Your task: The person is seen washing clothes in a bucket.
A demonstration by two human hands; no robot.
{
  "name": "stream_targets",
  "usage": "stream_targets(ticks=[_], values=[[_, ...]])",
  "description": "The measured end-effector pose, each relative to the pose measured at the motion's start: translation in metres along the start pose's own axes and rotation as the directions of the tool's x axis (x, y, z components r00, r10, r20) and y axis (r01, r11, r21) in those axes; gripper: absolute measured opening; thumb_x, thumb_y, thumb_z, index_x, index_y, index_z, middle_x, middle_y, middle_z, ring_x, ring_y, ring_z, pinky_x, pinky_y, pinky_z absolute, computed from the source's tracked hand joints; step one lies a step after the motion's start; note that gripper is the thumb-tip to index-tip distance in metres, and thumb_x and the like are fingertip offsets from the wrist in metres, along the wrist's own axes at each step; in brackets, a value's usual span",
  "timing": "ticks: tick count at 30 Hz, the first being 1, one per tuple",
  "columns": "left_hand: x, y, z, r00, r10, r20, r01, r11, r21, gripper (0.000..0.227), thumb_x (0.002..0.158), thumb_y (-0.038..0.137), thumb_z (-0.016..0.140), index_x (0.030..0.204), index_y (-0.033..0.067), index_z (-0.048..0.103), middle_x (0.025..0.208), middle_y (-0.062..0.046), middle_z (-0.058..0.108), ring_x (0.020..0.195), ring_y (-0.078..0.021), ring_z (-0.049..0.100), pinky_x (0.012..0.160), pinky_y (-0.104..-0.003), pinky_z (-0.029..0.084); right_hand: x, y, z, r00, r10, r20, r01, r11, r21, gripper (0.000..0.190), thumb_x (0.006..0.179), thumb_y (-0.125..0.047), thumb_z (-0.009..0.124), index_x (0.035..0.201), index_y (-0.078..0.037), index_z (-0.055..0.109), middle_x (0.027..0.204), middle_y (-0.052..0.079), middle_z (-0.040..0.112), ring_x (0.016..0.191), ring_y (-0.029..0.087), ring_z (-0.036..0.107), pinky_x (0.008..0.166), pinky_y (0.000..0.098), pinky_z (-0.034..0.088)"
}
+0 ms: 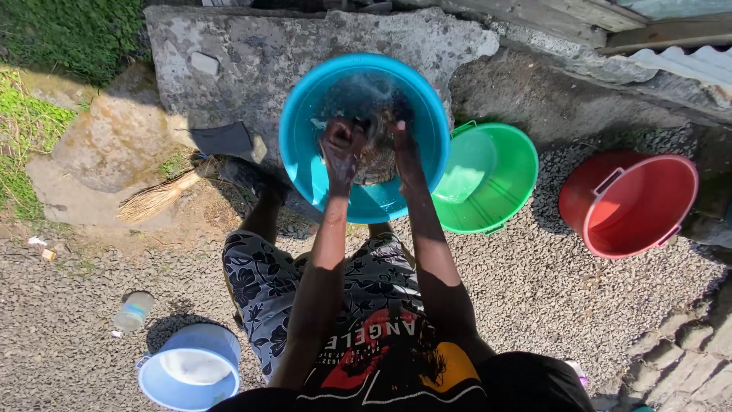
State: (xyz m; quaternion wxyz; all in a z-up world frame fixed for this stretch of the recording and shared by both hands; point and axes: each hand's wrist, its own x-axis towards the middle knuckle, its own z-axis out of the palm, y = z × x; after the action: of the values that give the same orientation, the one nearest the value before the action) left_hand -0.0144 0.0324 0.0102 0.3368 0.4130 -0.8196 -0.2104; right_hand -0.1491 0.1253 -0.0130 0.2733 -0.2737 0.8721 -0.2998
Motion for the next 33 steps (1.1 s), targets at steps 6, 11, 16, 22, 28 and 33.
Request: stream_targets(ticks=[6,11,16,22,28,33], values=[[-0.089,0.04,0.007,0.712,-0.427,0.558,0.563,-0.127,-0.816,0.036,0.102,0.026,0.058,0.136,0.016,0.049,0.131,-0.007,0.056,0.12,-0.0196,0.057,0.105,-0.036,0.046,-0.021,0.081,0.05,0.956,0.04,0.291,-0.253,0.612,0.749,0.06,0.104,-0.032,0.083,0.136,0.006,0.049,0.125,0.044,0.045,0.112,0.069,0.048,0.087,0.0649,0.049],[-0.149,-0.009,-0.019,0.363,-0.707,0.607,0.928,0.332,-0.168,0.052,0.106,0.026,0.047,0.156,0.0165,0.04,0.139,-0.014,0.068,0.088,-0.0376,0.061,0.084,-0.045,0.05,-0.01,0.067,0.095,0.945,-0.162,0.284,0.291,0.815,-0.502,0.052,0.102,-0.046,0.061,0.145,-0.019,0.052,0.156,0.031,0.029,0.137,0.05,0.04,0.092,0.0533,0.054],[-0.159,-0.031,-0.019,0.477,-0.618,0.625,0.877,0.287,-0.385,0.042,0.106,0.019,0.049,0.147,0.0124,0.048,0.141,-0.016,0.061,0.118,-0.0298,0.067,0.09,-0.042,0.057,0.0,0.152,0.152,0.909,-0.012,0.417,-0.379,0.395,0.837,0.043,0.106,-0.034,0.052,0.148,-0.024,0.052,0.17,0.014,0.024,0.15,0.03,0.033,0.115,0.0462,0.041],[-0.202,-0.033,0.018,0.38,-0.561,0.736,0.907,0.071,-0.415,0.046,0.109,0.029,0.045,0.151,0.0103,0.045,0.143,-0.015,0.059,0.126,-0.0337,0.063,0.097,-0.047,0.055,-0.028,0.058,0.099,0.924,0.106,0.368,-0.345,0.651,0.676,0.034,0.102,-0.035,0.062,0.126,-0.011,0.058,0.135,0.015,0.039,0.12,0.027,0.041,0.096,0.0449,0.043],[-0.143,-0.021,0.056,0.199,-0.389,0.9,0.78,-0.493,-0.386,0.089,0.093,0.071,0.05,0.159,0.0148,0.033,0.151,-0.012,0.05,0.129,-0.0322,0.055,0.102,-0.053,0.051,-0.036,-0.045,0.006,0.971,0.123,0.206,-0.209,0.857,0.472,0.039,0.097,-0.036,0.072,0.105,0.002,0.065,0.1,0.015,0.055,0.09,0.024,0.049,0.076,0.0436,0.044],[-0.006,-0.014,-0.009,0.46,-0.107,0.881,0.595,-0.7,-0.396,0.081,0.109,0.061,0.049,0.169,0.0107,0.029,0.16,-0.016,0.04,0.135,-0.0301,0.048,0.107,-0.045,0.046,-0.095,-0.135,-0.051,0.987,0.134,0.09,-0.156,0.937,0.313,0.048,0.094,-0.037,0.078,0.09,0.01,0.069,0.077,0.015,0.066,0.07,0.021,0.055,0.063,0.0428,0.046]])
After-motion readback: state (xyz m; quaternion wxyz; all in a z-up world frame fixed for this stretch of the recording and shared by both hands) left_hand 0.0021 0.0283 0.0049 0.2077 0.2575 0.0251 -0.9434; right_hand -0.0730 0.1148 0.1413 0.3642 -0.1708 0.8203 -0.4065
